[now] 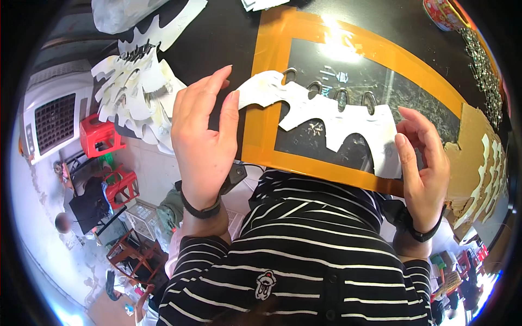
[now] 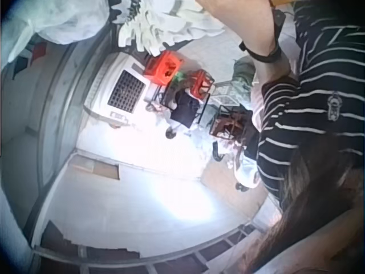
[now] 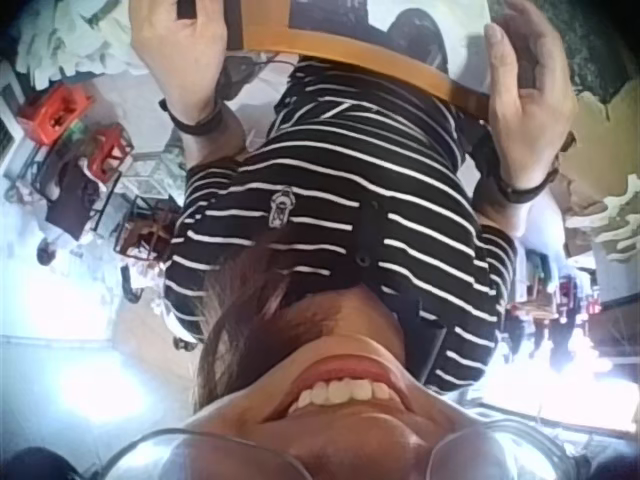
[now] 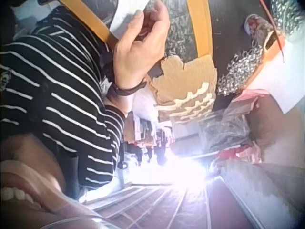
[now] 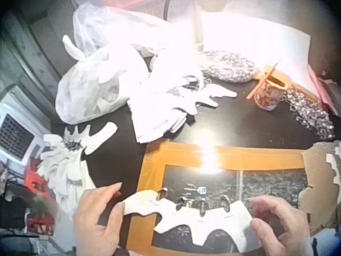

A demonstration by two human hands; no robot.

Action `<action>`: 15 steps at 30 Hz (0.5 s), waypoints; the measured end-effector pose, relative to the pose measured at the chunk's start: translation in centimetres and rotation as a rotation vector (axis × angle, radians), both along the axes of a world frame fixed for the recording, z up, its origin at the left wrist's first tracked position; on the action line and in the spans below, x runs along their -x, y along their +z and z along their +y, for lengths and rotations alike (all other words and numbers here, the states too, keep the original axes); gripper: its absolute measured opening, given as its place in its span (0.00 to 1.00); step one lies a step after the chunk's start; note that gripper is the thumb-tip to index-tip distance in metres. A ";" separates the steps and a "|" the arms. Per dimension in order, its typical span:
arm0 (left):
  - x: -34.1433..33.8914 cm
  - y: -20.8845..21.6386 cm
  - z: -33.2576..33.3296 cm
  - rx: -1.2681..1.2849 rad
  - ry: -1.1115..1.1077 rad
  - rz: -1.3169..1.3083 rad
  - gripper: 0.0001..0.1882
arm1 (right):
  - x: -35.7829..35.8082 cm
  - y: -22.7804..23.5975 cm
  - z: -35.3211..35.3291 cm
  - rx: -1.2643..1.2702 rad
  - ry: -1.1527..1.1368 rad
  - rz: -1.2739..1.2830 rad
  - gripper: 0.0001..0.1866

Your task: Manually attaching metal lace hooks to white shoe upper components.

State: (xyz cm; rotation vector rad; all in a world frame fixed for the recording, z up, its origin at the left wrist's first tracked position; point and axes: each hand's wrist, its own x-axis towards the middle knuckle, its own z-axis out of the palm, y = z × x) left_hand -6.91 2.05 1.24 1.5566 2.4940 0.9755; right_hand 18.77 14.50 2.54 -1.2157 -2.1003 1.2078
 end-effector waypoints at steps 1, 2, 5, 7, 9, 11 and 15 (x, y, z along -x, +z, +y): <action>0.0 0.0 0.0 0.007 -0.005 -0.021 0.14 | 0.2 0.1 0.0 0.006 0.000 0.002 0.16; -0.1 0.2 0.2 0.006 -0.016 -0.021 0.14 | 0.5 0.1 0.0 0.007 0.009 0.003 0.16; -0.4 0.2 0.4 0.005 -0.014 -0.113 0.13 | 0.6 0.0 0.3 0.036 0.019 0.007 0.18; -0.4 0.1 0.6 0.011 -0.036 -0.114 0.13 | 0.7 0.1 0.3 0.065 0.013 0.011 0.18; -0.4 0.1 0.7 0.017 -0.055 -0.112 0.13 | 0.7 0.3 0.4 0.043 0.000 -0.020 0.19; -0.4 0.3 0.8 0.048 -0.098 -0.058 0.14 | 0.7 0.4 0.4 0.058 -0.001 -0.021 0.19; -0.7 0.1 0.9 0.064 -0.109 -0.074 0.14 | 0.3 -0.1 0.3 -0.024 0.008 -0.040 0.18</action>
